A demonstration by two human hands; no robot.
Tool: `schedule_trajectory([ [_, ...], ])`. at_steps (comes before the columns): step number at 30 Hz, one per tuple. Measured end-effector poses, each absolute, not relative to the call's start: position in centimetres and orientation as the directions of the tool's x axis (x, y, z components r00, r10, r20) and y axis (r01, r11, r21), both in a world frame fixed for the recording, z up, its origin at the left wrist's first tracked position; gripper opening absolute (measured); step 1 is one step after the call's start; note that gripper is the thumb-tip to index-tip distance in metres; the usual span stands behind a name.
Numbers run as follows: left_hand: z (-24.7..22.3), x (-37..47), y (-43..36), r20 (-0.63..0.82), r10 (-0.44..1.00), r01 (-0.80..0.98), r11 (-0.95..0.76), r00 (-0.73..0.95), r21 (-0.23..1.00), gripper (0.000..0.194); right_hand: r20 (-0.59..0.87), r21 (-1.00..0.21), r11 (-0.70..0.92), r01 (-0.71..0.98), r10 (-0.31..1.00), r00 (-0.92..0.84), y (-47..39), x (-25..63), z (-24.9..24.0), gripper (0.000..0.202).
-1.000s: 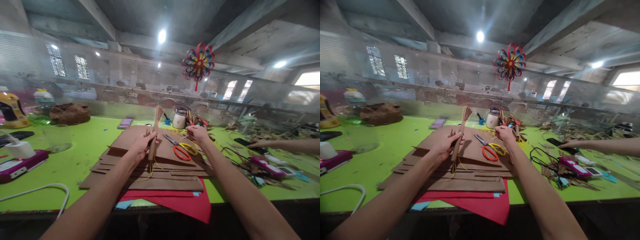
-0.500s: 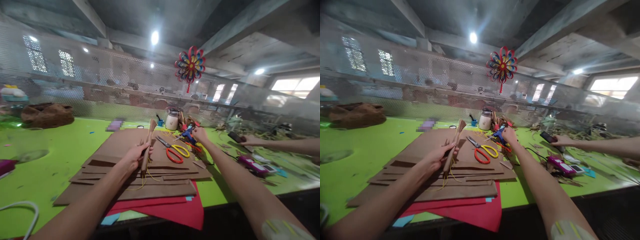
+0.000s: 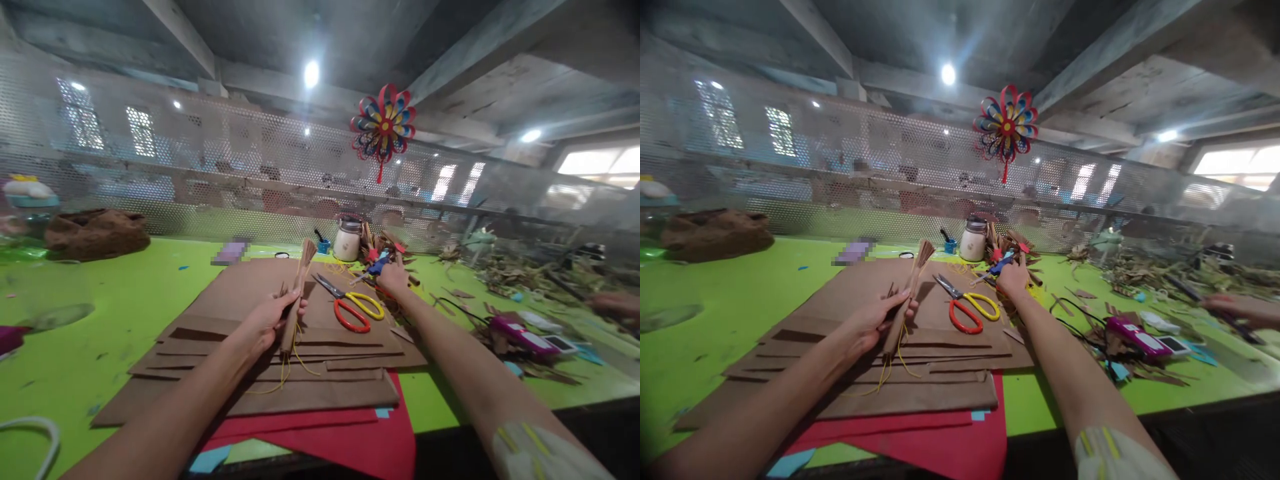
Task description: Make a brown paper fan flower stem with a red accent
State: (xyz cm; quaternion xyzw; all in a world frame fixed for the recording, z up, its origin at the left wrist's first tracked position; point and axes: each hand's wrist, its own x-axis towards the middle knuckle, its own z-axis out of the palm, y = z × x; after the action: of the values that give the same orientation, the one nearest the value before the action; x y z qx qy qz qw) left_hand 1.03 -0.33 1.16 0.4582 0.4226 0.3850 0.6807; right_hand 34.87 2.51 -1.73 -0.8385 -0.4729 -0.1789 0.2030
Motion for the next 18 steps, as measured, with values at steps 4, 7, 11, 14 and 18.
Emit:
schedule_trajectory([
  [4, 1.1, 1.0, -0.2, -0.229, 0.913, -0.147, 0.291, 0.338, 0.945, 0.025, 0.535, -0.217, -0.48, 0.85, 0.67, 0.515, 1.8, 35.3, -0.7, 0.04],
  [7, 0.9, 1.0, -0.1, -0.217, 0.907, -0.165, 0.292, 0.361, 0.942, 0.027, 0.582, -0.252, -0.482, 0.839, 0.617, 0.529, 0.6, 36.0, 1.0, 0.046],
  [11, 0.8, 1.1, -0.1, -0.229, 0.904, -0.187, 0.311, 0.363, 0.932, 0.023, 0.636, -0.294, -0.454, 0.841, 0.564, 0.527, -0.8, 36.9, 3.3, 0.045],
  [14, 1.0, 1.1, -0.2, -0.239, 0.899, -0.206, 0.329, 0.367, 0.922, 0.017, 0.613, -0.326, -0.374, 0.868, 0.615, 0.496, -1.0, 37.3, 4.3, 0.037],
  [18, 1.3, 1.0, -0.5, -0.235, 0.903, -0.223, 0.328, 0.36, 0.918, 0.015, 0.549, -0.415, -0.261, 0.872, 0.692, 0.468, -0.6, 37.4, 4.7, 0.027],
])
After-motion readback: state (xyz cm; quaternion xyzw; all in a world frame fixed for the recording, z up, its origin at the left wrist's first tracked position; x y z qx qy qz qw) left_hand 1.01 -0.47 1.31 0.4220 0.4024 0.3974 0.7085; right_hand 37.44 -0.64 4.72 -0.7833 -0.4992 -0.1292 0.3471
